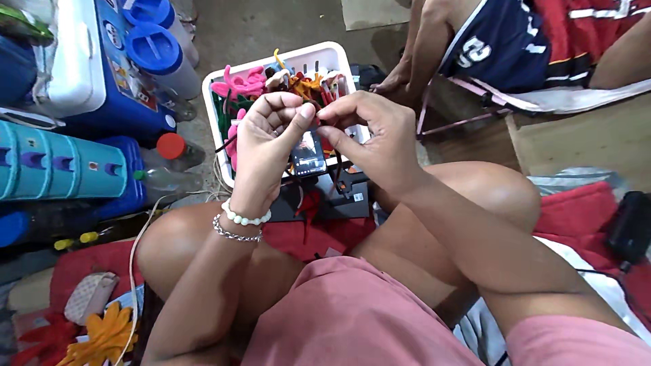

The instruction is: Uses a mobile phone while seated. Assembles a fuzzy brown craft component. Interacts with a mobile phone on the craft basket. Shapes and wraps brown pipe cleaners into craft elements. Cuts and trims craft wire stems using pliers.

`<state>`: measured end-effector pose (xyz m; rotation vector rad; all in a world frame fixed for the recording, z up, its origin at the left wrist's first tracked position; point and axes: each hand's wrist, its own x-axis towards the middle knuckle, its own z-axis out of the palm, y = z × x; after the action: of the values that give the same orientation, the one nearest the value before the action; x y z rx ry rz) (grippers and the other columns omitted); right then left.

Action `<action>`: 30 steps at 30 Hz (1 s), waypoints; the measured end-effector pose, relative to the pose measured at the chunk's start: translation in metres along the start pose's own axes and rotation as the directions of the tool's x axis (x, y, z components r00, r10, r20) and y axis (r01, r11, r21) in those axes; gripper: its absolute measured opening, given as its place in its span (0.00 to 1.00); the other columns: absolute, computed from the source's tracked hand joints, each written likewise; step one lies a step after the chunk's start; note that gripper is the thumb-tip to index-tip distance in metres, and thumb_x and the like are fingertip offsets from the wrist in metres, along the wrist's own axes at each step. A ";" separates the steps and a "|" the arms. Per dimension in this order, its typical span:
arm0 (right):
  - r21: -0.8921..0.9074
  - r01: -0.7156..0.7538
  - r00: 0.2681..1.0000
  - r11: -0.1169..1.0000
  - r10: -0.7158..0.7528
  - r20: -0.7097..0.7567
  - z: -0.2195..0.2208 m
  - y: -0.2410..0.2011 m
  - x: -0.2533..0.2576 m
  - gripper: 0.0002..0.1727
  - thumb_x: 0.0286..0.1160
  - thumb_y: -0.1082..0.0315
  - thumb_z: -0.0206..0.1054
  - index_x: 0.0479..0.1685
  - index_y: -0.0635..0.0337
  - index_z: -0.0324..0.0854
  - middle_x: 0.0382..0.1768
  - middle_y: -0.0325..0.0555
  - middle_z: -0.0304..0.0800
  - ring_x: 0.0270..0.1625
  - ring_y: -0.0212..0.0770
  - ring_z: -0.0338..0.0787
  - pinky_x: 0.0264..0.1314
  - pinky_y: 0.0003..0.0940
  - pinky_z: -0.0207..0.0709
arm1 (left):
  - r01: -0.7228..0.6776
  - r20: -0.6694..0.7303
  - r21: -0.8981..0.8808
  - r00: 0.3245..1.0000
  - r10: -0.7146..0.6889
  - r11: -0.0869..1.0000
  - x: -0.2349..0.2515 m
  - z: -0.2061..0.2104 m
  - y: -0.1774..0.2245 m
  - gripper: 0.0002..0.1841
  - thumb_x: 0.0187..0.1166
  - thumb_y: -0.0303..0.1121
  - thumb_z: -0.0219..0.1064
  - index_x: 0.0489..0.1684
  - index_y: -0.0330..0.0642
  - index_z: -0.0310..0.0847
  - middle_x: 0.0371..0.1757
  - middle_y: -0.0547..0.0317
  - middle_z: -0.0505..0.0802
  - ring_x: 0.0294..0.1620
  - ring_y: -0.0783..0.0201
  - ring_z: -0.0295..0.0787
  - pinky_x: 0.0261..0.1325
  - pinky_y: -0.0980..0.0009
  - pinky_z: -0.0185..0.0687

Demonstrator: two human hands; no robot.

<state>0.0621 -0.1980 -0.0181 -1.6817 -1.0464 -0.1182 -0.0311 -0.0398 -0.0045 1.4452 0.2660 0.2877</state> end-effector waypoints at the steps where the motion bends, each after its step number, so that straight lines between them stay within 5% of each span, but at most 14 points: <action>1: 0.015 -0.018 1.000 1.000 0.019 -0.016 0.000 0.002 0.001 0.09 0.74 0.75 0.73 0.49 0.69 0.88 0.45 0.49 0.94 0.45 0.33 0.93 0.52 0.28 0.90 | 0.002 0.011 0.011 1.000 -0.002 1.000 -0.001 -0.001 0.000 0.11 0.82 0.26 0.68 0.58 0.49 0.78 0.41 0.70 0.92 0.36 0.78 0.89 0.40 0.84 0.85; 4: 0.066 -0.063 0.995 0.996 0.068 -0.069 -0.004 0.008 0.004 0.10 0.74 0.76 0.72 0.51 0.70 0.86 0.46 0.48 0.93 0.44 0.32 0.93 0.50 0.28 0.90 | 0.029 0.058 0.001 0.998 -0.029 1.000 0.001 0.000 0.001 0.17 0.80 0.23 0.69 0.65 0.47 0.77 0.50 0.65 0.92 0.39 0.75 0.91 0.41 0.82 0.88; 9: 0.053 -0.072 0.994 0.996 0.076 -0.079 -0.007 0.011 0.006 0.13 0.75 0.75 0.71 0.55 0.71 0.86 0.45 0.47 0.93 0.44 0.31 0.92 0.50 0.26 0.88 | 0.040 0.084 -0.064 0.996 -0.035 0.997 -0.008 0.000 0.002 0.11 0.84 0.25 0.65 0.60 0.47 0.82 0.43 0.63 0.93 0.30 0.76 0.88 0.31 0.86 0.82; 14: 0.031 -0.038 0.998 0.999 0.039 -0.053 -0.004 0.011 0.004 0.10 0.75 0.74 0.72 0.51 0.68 0.90 0.48 0.49 0.93 0.48 0.32 0.92 0.53 0.27 0.88 | -0.035 -0.010 -0.024 0.999 0.035 0.999 -0.002 0.004 -0.003 0.10 0.80 0.24 0.69 0.56 0.43 0.86 0.44 0.65 0.95 0.39 0.75 0.93 0.42 0.82 0.89; 19: 0.076 -0.049 0.997 0.996 0.053 -0.060 0.002 0.009 -0.001 0.09 0.74 0.74 0.73 0.49 0.69 0.91 0.47 0.49 0.92 0.47 0.31 0.90 0.52 0.25 0.86 | -0.202 -0.003 0.156 0.979 0.205 0.967 -0.009 0.003 -0.005 0.10 0.79 0.23 0.71 0.55 0.41 0.84 0.43 0.66 0.91 0.36 0.78 0.88 0.41 0.84 0.86; 30: 0.098 -0.089 0.996 0.991 0.088 0.012 0.004 0.011 -0.001 0.12 0.70 0.74 0.76 0.52 0.68 0.90 0.48 0.48 0.91 0.44 0.30 0.89 0.49 0.24 0.85 | -0.168 -0.045 0.173 0.983 0.178 0.971 -0.002 0.005 -0.006 0.10 0.82 0.26 0.68 0.58 0.40 0.85 0.44 0.67 0.92 0.39 0.77 0.89 0.45 0.82 0.87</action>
<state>0.0678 -0.1955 -0.0279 -1.6369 -0.9667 -0.0019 -0.0312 -0.0460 -0.0098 1.6325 0.2171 0.4599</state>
